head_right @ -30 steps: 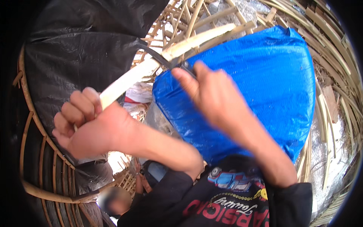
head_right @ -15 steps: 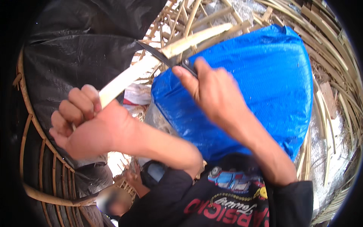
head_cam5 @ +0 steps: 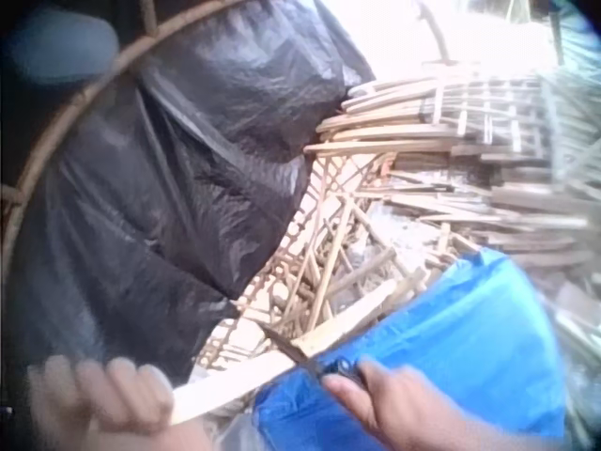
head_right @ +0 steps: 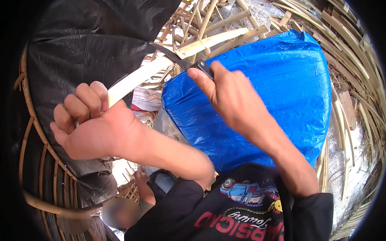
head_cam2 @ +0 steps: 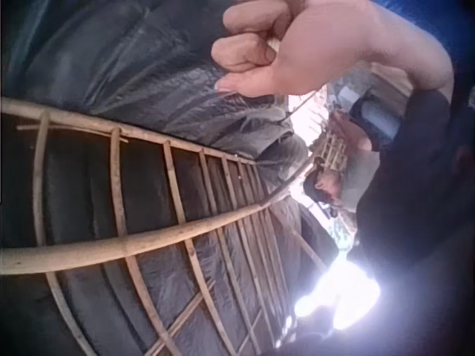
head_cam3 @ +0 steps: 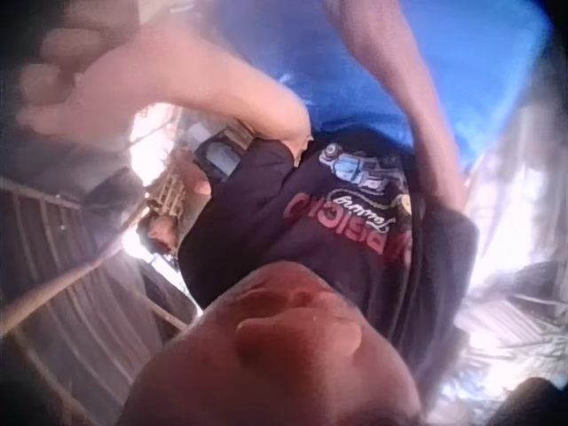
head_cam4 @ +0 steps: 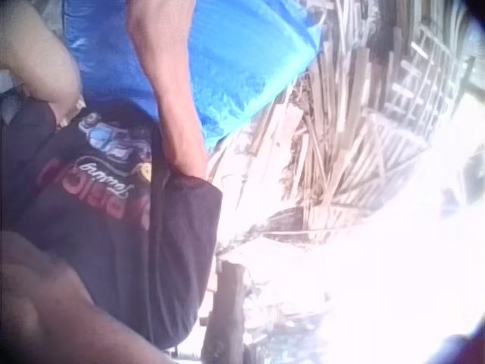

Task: The person shaves a strip of bamboo using a pocket knife, repeatedly scraping the blade along the length of the wood while holding it by hand.

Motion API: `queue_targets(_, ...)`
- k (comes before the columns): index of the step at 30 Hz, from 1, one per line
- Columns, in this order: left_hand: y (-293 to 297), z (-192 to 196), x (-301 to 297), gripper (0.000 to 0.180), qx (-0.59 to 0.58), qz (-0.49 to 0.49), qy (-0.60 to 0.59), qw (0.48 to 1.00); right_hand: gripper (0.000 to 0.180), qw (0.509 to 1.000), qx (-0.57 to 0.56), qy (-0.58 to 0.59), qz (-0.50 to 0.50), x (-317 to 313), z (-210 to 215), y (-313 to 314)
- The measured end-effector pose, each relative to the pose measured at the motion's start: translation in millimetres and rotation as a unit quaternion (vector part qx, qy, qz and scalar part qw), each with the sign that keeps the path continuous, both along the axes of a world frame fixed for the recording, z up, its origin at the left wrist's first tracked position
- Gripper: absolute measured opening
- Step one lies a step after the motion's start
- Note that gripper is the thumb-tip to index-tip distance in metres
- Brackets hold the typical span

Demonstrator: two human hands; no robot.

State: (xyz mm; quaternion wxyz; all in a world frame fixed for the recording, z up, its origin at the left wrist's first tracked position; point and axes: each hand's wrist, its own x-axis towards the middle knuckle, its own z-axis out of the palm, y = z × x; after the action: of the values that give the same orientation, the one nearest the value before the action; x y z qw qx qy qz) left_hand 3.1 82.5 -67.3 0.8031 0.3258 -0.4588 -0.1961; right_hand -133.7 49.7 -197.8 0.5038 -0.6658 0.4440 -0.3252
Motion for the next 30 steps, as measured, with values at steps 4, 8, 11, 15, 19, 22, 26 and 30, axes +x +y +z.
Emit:
queue_targets(4, -11.4, 5.0, 3.7, 0.04, -0.005, -0.011, 0.0, 1.0, 0.057, 1.0, 0.008, -0.025, 0.014, 1.5, 7.5, -3.1)
queue_targets(8, -27.1, 21.6, -4.5, 0.037, 0.01, -0.047, -0.047, 0.998, 0.052, 0.998, 0.014, -0.055, 0.03, -5.0, 35.6, 1.5)
queue_targets(11, -59.2, 34.3, -12.4, 0.037, 0.014, -0.109, -0.075, 0.991, 0.047, 0.995, 0.015, -0.091, 0.025, -10.4, 54.7, -8.1)
queue_targets(15, -101.5, 50.0, -7.8, 0.033, 0.012, -0.064, -0.115, 0.991, 0.051, 0.975, 0.119, -0.188, 0.003, -11.9, 59.5, -30.4)
queue_targets(19, -133.0, 66.2, -58.3, 0.044, -0.033, -0.049, 0.084, 0.995, 0.06, 0.958, 0.217, -0.186, -0.005, -27.8, 71.0, -60.2)
queue_targets(22, -133.6, 89.2, -49.2, 0.05, -0.008, 0.014, 0.097, 0.995, 0.059, 0.947, 0.207, -0.245, 0.019, -4.9, 106.6, -53.5)
queue_targets(26, -184.6, 69.4, -39.5, 0.053, -0.015, 0.155, -0.033, 0.987, 0.061, 0.953, 0.22, -0.202, -0.045, -7.8, 106.1, -75.5)
queue_targets(30, -192.1, 66.2, -22.0, 0.055, -0.011, 0.213, -0.079, 0.974, 0.07, 0.988, 0.142, -0.062, -0.015, -0.2, 89.7, -85.7)
